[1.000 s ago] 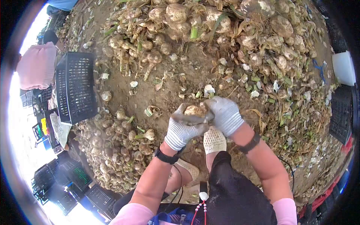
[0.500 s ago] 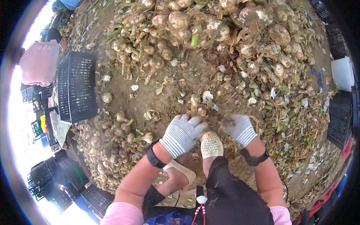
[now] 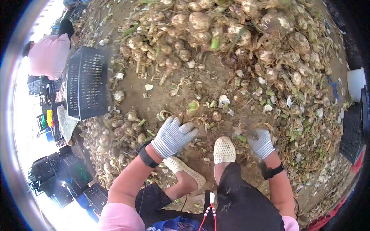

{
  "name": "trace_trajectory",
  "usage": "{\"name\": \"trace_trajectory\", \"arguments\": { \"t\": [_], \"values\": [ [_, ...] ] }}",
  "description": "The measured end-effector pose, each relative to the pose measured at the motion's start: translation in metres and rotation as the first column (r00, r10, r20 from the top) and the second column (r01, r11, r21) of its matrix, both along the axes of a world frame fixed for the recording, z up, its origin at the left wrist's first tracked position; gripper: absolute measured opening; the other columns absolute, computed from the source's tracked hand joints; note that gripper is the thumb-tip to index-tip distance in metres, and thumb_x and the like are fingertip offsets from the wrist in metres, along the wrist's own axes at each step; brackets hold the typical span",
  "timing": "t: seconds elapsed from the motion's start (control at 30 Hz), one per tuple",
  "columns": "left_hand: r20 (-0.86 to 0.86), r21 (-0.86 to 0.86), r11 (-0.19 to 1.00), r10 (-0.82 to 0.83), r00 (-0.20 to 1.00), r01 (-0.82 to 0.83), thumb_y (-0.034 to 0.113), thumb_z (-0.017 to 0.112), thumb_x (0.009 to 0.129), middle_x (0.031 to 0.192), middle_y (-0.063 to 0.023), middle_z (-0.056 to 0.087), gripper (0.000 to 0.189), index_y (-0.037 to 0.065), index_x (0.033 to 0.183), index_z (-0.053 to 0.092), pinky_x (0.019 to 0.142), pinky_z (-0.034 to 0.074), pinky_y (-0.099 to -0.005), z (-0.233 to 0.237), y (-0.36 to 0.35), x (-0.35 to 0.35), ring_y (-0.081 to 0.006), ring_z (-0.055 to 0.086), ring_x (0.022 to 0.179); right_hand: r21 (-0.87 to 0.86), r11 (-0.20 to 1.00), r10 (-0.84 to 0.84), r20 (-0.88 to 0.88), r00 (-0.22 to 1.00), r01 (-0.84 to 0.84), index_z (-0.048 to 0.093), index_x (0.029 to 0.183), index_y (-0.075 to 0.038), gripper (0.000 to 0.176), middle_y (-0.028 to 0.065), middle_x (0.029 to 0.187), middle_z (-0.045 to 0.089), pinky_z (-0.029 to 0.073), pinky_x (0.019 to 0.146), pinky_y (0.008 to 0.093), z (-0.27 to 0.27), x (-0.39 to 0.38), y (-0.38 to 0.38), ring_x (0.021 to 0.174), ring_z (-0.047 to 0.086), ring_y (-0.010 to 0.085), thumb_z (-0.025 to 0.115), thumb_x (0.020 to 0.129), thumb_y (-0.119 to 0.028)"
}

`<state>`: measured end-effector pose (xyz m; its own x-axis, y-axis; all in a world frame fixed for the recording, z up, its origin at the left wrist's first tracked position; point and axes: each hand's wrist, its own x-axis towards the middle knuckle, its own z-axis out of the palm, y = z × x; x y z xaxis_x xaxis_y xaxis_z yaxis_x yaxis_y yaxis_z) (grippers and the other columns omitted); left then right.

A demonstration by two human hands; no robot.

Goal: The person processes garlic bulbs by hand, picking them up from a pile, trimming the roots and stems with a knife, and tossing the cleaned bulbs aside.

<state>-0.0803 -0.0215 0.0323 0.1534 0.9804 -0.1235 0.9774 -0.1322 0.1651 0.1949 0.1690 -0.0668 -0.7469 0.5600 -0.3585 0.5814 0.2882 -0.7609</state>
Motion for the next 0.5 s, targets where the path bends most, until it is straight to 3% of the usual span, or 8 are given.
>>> {"name": "trace_trajectory", "arguments": {
  "t": [0.1,0.17,0.23,0.27,0.3,0.37,0.43,0.5],
  "values": [
    [-0.034,-0.045,0.999,0.027,0.999,-0.028,0.017,0.060,0.069,0.107,-0.0027,0.058,0.039,0.018,0.108,0.062,0.082,0.044,-0.0411,0.008,-0.013,0.001,-0.0269,0.054,0.087,-0.100,0.994,-0.031,0.034,0.999,0.034,0.068,0.085,0.000,0.015,0.0192,0.072,0.065,0.050,0.060,0.0329,0.015,-0.028,-0.014,0.066,0.065,0.0272,0.065,0.077,-0.012],
    [0.010,-0.006,1.000,0.014,1.000,-0.014,0.018,0.062,0.066,0.108,-0.0031,0.058,0.041,0.018,0.107,0.063,0.081,0.045,-0.0416,0.008,-0.007,0.007,-0.0275,0.053,0.088,-0.096,0.995,-0.005,-0.212,0.977,-0.015,0.068,0.084,0.000,0.016,0.0195,0.070,0.064,0.051,0.060,0.0341,0.023,-0.059,-0.014,0.066,0.066,0.0273,0.063,0.079,-0.015],
    [0.020,0.000,1.000,0.018,1.000,-0.018,0.017,0.064,0.065,0.108,-0.0028,0.057,0.042,0.018,0.106,0.063,0.080,0.045,-0.0418,0.011,-0.002,0.010,-0.0281,0.053,0.089,-0.162,0.984,0.047,-0.160,0.986,-0.073,0.067,0.087,0.000,0.019,0.0195,0.072,0.064,0.052,0.062,0.0352,0.045,-0.092,-0.011,0.068,0.067,0.0279,0.062,0.079,-0.016],
    [0.028,0.004,0.999,0.033,0.999,-0.033,0.018,0.064,0.065,0.108,-0.0026,0.057,0.042,0.019,0.107,0.063,0.080,0.045,-0.0416,0.012,-0.001,0.012,-0.0285,0.053,0.090,-0.002,0.994,0.106,-0.274,0.956,-0.111,0.067,0.089,-0.001,0.019,0.0205,0.074,0.064,0.053,0.065,0.0377,0.041,-0.105,-0.014,0.070,0.065,0.0327,0.061,0.079,-0.016],
    [0.038,0.009,0.999,0.046,0.998,-0.047,0.018,0.063,0.065,0.109,-0.0025,0.057,0.043,0.019,0.107,0.063,0.079,0.045,-0.0413,0.014,0.000,0.013,-0.0290,0.053,0.090,-0.162,0.973,0.147,-0.100,0.984,-0.161,0.066,0.092,-0.002,0.024,0.0234,0.079,0.064,0.052,0.069,0.0408,0.045,-0.114,-0.017,0.076,0.063,0.0385,0.058,0.079,-0.020],
    [0.041,0.047,0.997,0.053,0.998,-0.055,0.015,0.066,0.063,0.105,-0.0015,0.058,0.040,0.018,0.103,0.064,0.077,0.046,-0.0401,0.021,-0.005,0.014,-0.0274,0.055,0.089,-0.221,0.925,0.336,0.088,0.938,-0.310,0.067,0.093,-0.003,0.028,0.0243,0.083,0.064,0.052,0.073,0.0428,0.040,-0.114,-0.020,0.079,0.062,0.0408,0.054,0.081,-0.025],
    [0.222,0.226,0.946,0.182,0.958,-0.232,0.010,0.067,0.063,0.098,-0.0016,0.060,0.036,0.016,0.098,0.065,0.075,0.046,-0.0396,0.022,-0.018,0.005,-0.0255,0.057,0.088,-0.080,0.912,0.405,0.341,0.848,-0.403,0.068,0.094,-0.005,0.030,0.0248,0.087,0.064,0.052,0.076,0.0427,0.001,-0.084,-0.009,0.081,0.063,0.0398,0.052,0.082,-0.027],
    [0.271,-0.034,0.814,0.567,0.778,-0.580,0.004,0.064,0.068,0.094,-0.0060,0.064,0.026,0.010,0.093,0.065,0.074,0.048,-0.0373,0.038,-0.060,-0.027,-0.0257,0.060,0.088,-0.078,0.963,0.269,0.390,0.881,-0.259,0.068,0.094,-0.005,0.024,0.0252,0.088,0.065,0.052,0.077,0.0390,-0.003,-0.058,-0.003,0.082,0.065,0.0352,0.057,0.080,-0.021]
  ]
}}
